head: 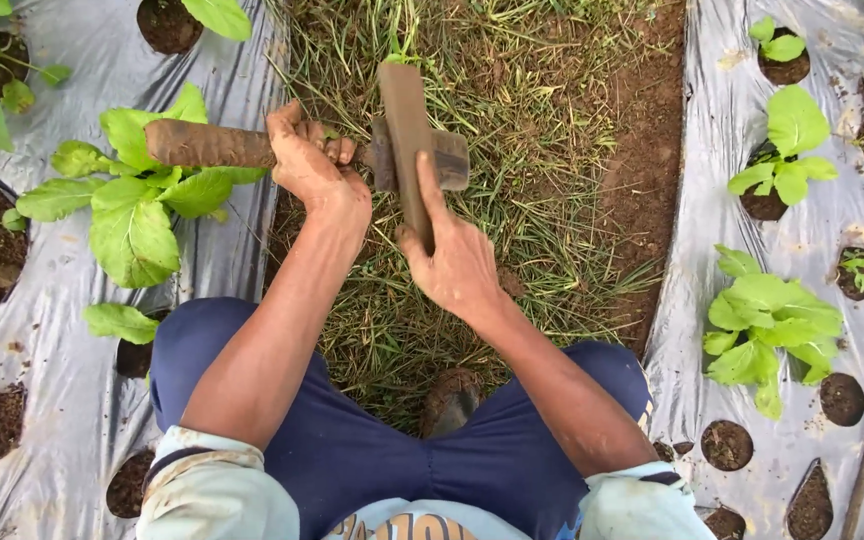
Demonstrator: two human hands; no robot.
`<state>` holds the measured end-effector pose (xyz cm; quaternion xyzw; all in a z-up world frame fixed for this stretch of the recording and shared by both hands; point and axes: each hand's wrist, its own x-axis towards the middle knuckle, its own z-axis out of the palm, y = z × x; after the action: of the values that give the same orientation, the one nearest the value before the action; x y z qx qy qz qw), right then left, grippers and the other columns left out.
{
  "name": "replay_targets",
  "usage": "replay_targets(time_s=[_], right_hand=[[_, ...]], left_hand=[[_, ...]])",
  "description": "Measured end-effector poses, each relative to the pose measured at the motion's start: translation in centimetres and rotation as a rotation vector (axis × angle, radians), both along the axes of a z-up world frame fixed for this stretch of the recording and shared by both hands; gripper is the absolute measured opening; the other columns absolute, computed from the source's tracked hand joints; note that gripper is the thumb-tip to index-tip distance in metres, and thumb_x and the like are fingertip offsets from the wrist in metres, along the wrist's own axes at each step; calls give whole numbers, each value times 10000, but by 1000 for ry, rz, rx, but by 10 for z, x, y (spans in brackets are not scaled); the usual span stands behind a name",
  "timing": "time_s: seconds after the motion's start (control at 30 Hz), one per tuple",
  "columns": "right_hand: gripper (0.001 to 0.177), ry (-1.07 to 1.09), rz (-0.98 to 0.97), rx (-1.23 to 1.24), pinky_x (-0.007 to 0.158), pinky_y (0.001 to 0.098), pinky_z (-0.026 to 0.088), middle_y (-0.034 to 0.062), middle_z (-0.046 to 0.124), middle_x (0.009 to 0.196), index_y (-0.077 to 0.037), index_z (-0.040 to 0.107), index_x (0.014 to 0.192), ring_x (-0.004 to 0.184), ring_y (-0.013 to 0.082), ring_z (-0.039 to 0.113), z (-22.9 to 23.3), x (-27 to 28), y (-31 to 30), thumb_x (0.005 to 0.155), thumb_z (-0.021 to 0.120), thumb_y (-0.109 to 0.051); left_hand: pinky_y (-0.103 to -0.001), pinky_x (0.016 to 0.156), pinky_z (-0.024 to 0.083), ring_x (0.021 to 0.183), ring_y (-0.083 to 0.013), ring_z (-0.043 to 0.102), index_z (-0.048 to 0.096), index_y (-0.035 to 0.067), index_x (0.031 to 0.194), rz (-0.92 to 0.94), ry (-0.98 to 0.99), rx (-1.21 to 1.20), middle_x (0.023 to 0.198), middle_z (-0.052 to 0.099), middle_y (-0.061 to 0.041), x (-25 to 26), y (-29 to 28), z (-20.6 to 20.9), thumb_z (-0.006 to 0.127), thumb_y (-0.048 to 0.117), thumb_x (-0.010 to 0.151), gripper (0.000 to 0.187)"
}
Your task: The person sharpens a hoe blade using a sharpening stone. They hold the tool with one hand and rub the stone against the blade with the other, occasionally adjusting the tool's position to sharpen different sections.
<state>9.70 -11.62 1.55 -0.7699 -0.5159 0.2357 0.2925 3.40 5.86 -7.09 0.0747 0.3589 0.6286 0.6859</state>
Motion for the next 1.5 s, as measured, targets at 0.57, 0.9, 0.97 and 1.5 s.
replay_targets(time_s=[0.57, 0.9, 0.97, 1.5], right_hand=[[746, 117, -115, -61, 608, 412, 595, 273, 708, 940, -175, 69, 1599, 641, 311, 714, 0, 5, -2, 1008, 524, -202], [863, 30, -90, 189, 303, 293, 615, 388, 691, 965, -138, -27, 1565, 412, 213, 667, -28, -7, 2, 930, 546, -22], [822, 49, -32, 51, 450, 353, 612, 339, 694, 967, -172, 23, 1583, 544, 275, 696, -8, -11, 7, 957, 552, -113], [786, 177, -225, -6, 588, 401, 603, 294, 706, 926, -218, 88, 1598, 624, 324, 700, -3, -1, 18, 996, 581, -107]], left_hand=[[-299, 402, 344, 485, -121, 461, 514, 232, 778, -184, -493, 379, 636, 420, 87, -22, 37, -77, 587, 542, 848, 326], [-282, 357, 224, 422, -97, 292, 550, 97, 856, 46, -7, -222, 541, 320, 47, -16, 14, 53, 630, 138, 858, 90], [-293, 380, 257, 448, -138, 354, 506, 145, 793, -20, -240, -2, 569, 338, 45, -31, 43, -12, 624, 269, 878, 190], [-265, 299, 206, 357, -150, 314, 367, 206, 607, -64, -274, 29, 508, 258, 65, -55, 49, 12, 700, 249, 868, 425]])
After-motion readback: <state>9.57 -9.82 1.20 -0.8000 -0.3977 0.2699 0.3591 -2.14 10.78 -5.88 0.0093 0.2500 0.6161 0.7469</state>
